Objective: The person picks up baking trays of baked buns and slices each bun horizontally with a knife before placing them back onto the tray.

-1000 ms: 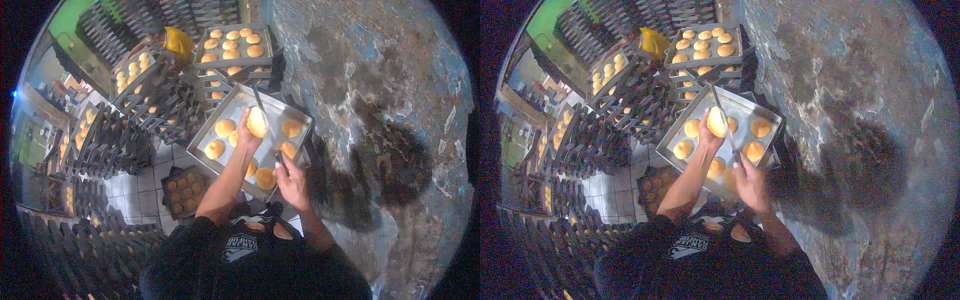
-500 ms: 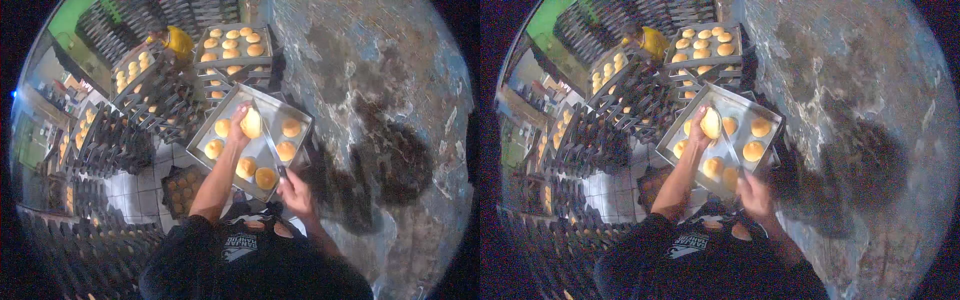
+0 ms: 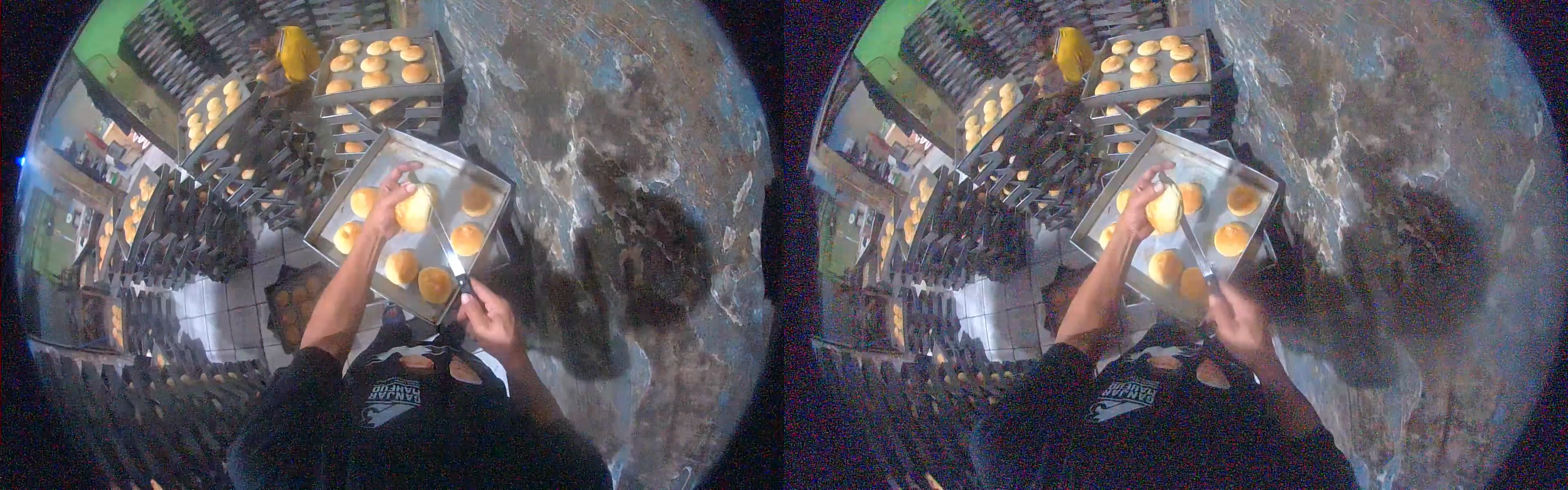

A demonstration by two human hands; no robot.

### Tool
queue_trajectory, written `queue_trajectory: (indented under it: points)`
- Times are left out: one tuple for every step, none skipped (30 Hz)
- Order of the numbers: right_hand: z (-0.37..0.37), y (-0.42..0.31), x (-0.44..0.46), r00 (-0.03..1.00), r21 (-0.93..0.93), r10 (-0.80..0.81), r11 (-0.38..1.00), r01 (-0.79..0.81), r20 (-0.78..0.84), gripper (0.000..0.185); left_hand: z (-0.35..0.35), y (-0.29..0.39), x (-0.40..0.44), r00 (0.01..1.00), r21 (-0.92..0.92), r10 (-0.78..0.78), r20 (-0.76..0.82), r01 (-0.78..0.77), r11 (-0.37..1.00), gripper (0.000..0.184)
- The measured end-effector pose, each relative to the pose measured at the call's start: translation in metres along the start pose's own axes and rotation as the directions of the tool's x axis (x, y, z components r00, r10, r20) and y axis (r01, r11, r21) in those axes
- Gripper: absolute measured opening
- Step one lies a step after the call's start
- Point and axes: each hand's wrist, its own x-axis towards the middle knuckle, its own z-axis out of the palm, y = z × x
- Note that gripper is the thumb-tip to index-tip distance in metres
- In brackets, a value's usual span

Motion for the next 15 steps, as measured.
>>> queue_trajectory:
  points:
    - [-0.002,-0.002,0.007,0.997,-0.030,0.078,0.997,-0.077,0.023,0.042,0.002,-0.005,0.000,1.000,0.000,-0.009,0.002,0.009,1.000,0.055]
    - [-0.003,-0.008,0.016,0.987,-0.061,0.158,0.986,-0.155,0.042,0.042,0.009,-0.015,-0.001,1.000,0.006,-0.024,0.012,0.023,1.000,0.057]
    - [0.002,-0.007,0.030,0.978,0.001,0.210,0.978,-0.210,0.014,0.041,0.017,-0.026,-0.001,0.999,0.011,-0.036,0.023,0.036,0.999,0.059]
    - [0.001,-0.003,0.041,0.977,0.002,0.214,0.977,-0.214,0.007,0.041,0.023,-0.033,0.000,0.998,0.017,-0.045,0.034,0.045,0.999,0.061]
    - [0.001,-0.001,0.052,0.982,0.007,0.190,0.982,-0.190,0.021,0.041,0.026,-0.037,0.001,0.999,-0.018,-0.049,-0.005,0.049,0.999,0.063]
    - [0.001,-0.002,0.058,0.986,0.012,0.163,0.987,-0.163,0.035,0.041,0.025,-0.036,0.003,0.999,-0.016,-0.051,-0.003,0.051,0.999,0.063]
    - [-0.003,-0.007,0.051,0.977,-0.015,0.211,0.978,-0.210,0.026,0.037,0.021,-0.032,0.006,0.999,-0.025,-0.032,-0.038,0.031,0.999,0.063]
    - [-0.006,-0.009,0.041,0.977,-0.017,0.211,0.977,-0.211,0.030,0.037,0.016,-0.027,0.006,0.997,-0.037,-0.012,-0.078,0.009,0.999,0.063]
    - [-0.008,-0.008,0.026,0.977,-0.039,0.207,0.978,-0.205,0.044,0.037,0.011,-0.018,0.005,0.996,-0.040,-0.008,-0.086,0.005,0.999,0.063]
    - [-0.010,-0.005,0.013,0.978,-0.063,0.200,0.979,-0.196,0.060,0.037,0.005,-0.007,0.004,0.997,-0.025,-0.014,-0.077,0.013,1.000,0.062]
    - [-0.008,-0.003,0.002,0.984,-0.073,0.175,0.982,-0.172,0.038,0.035,0.000,-0.002,0.001,0.997,-0.009,-0.023,-0.071,0.022,1.000,0.062]
    - [-0.007,0.000,0.002,0.982,-0.071,0.181,0.982,-0.178,0.045,0.035,-0.001,-0.004,-0.001,0.997,-0.010,-0.025,-0.080,0.025,1.000,0.062]
    - [-0.004,0.001,0.004,0.986,-0.078,0.167,0.983,-0.164,0.031,0.035,0.000,-0.009,-0.001,0.995,-0.009,-0.037,-0.088,0.036,0.999,0.061]
    - [-0.003,-0.002,0.009,0.988,-0.083,0.152,0.985,-0.151,0.010,0.035,0.004,-0.015,0.002,0.995,-0.007,-0.051,-0.090,0.051,0.999,0.060]
    - [-0.001,0.004,0.021,0.986,-0.089,0.164,0.983,-0.162,0.018,0.035,0.007,-0.029,0.003,0.991,-0.078,-0.083,-0.106,0.074,0.994,0.057]
